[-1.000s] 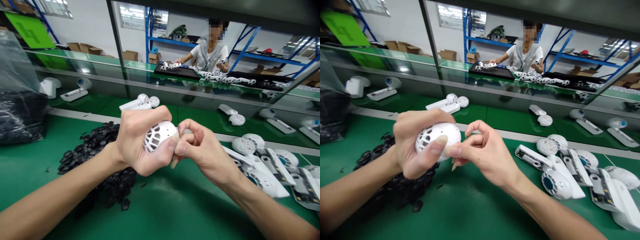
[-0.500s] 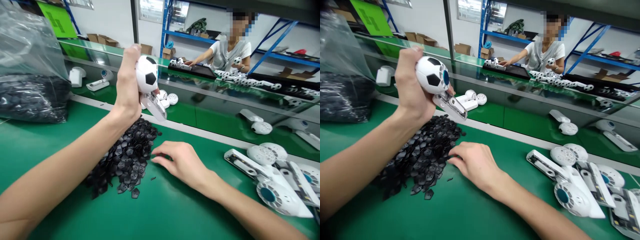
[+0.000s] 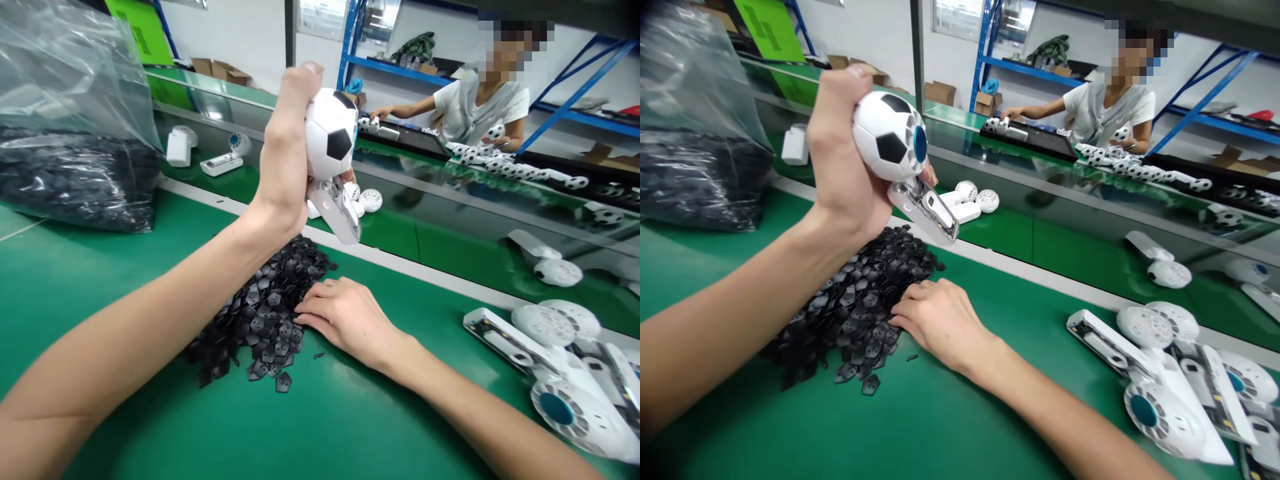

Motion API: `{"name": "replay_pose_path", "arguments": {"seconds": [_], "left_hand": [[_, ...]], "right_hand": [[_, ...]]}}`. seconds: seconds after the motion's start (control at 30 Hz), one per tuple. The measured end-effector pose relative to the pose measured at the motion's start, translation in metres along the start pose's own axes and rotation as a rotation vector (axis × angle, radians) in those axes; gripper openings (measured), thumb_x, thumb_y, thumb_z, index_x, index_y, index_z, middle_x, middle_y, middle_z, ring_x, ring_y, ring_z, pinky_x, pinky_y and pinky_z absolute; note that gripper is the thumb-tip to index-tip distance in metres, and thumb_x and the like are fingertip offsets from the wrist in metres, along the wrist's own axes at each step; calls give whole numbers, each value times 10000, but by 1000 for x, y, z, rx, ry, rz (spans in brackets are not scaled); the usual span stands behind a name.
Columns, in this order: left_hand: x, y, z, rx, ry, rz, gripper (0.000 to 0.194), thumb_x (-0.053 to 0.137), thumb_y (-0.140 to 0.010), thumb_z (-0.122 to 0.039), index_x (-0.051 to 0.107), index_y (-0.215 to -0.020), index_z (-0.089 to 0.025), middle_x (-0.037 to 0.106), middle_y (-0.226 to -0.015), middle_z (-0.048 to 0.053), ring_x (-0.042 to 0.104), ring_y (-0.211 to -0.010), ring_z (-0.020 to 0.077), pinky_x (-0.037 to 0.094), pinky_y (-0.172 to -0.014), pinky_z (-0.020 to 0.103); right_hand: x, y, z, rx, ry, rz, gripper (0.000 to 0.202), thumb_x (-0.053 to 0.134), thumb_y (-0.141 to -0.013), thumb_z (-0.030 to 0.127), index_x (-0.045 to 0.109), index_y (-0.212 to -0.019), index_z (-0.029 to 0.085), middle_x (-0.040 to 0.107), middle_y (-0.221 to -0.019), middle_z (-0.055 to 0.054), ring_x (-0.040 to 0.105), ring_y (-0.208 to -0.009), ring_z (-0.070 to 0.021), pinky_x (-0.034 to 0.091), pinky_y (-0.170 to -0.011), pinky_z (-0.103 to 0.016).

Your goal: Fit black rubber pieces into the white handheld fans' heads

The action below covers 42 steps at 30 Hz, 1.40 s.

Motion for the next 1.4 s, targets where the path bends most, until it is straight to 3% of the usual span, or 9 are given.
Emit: {"name": "replay_pose_path", "arguments": {"seconds": [0.13, 0.4, 0.5, 0.63, 0.83, 0.93, 1.2, 1.3, 1.4], "left_hand": [[5, 3, 5, -46, 8, 37, 225, 388, -1141, -366, 512, -1060, -196, 533, -704, -58, 687, -590, 120, 556, -620, 236], [11, 7, 14, -71, -6, 59, 200, 418, -1103, -375, 422, -967, -229, 535, -763, -26, 634, -597, 112, 559, -572, 225], [13, 6, 16, -96, -5, 75, 216, 388, -1107, -380, 404, -950, -232, 521, -735, -31, 612, -555, 114, 544, -530, 226], [6, 8, 27, -161, -3, 13, 239, 409, -1125, -399, 447, -965, -225, 542, -751, -33, 624, -569, 109, 528, -530, 214], [17, 34, 92, -438, 4, 90, 500, 782, -926, -664, 580, -925, -206, 624, -763, -2, 616, -643, 134, 566, -597, 264], [21, 46, 113, -541, -19, 103, 484, 755, -951, -655, 599, -904, -199, 648, -766, 3, 627, -646, 136, 540, -578, 249], [20, 38, 108, -481, -72, 24, 303, 645, -1070, -479, 548, -958, -214, 621, -767, -18, 633, -586, 133, 516, -551, 236], [22, 37, 105, -487, -107, -11, 255, 596, -1102, -440, 537, -988, -219, 607, -757, -23, 648, -568, 147, 519, -557, 243], [24, 40, 102, -524, -144, -20, 234, 580, -1115, -416, 529, -1000, -220, 601, -753, -23, 657, -571, 157, 499, -543, 250]], "right_hand": [[3, 1, 5, -63, 128, 2, 221, 620, -1140, 285, 803, -1076, 178, 806, -1115, -60, 730, -935, -201, 419, -775, -373], [8, -1, 24, -240, 365, -43, 271, 520, -1112, 56, 740, -979, 145, 779, -1001, -95, 684, -862, -214, 423, -767, -370], [-7, 4, 17, -165, 331, -4, 215, 553, -1108, 84, 741, -1029, 150, 795, -1045, -95, 709, -886, -218, 459, -794, -360], [-49, 34, -8, 18, 139, -26, 181, 571, -1111, 159, 748, -1113, 194, 816, -1032, -79, 751, -859, -219, 498, -754, -331], [-88, 76, -40, 86, -212, -191, 269, 577, -1010, 94, 795, -1060, 242, 858, -1025, -19, 821, -880, -204, 580, -786, -300], [-85, 80, -51, 157, -196, -186, 271, 607, -960, 77, 818, -1027, 233, 859, -988, -22, 815, -844, -211, 570, -771, -308], [-82, 115, -88, 491, -132, 24, 125, 737, -980, 152, 830, -1036, 214, 850, -997, -26, 789, -898, -232, 520, -798, -320], [-76, 141, -83, 535, -181, 137, 47, 801, -988, 228, 834, -1018, 215, 849, -1003, -17, 786, -889, -222, 505, -773, -308], [-63, 161, -66, 534, -236, 156, 136, 825, -996, 305, 825, -1088, 205, 837, -1052, -33, 781, -901, -224, 507, -771, -310]]}}
Point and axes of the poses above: each hand's wrist, its own y-axis away from the middle knuckle, its own x-axis out of the palm, z = x × y, the point moved 10 cm from there along -y, towards the middle knuckle
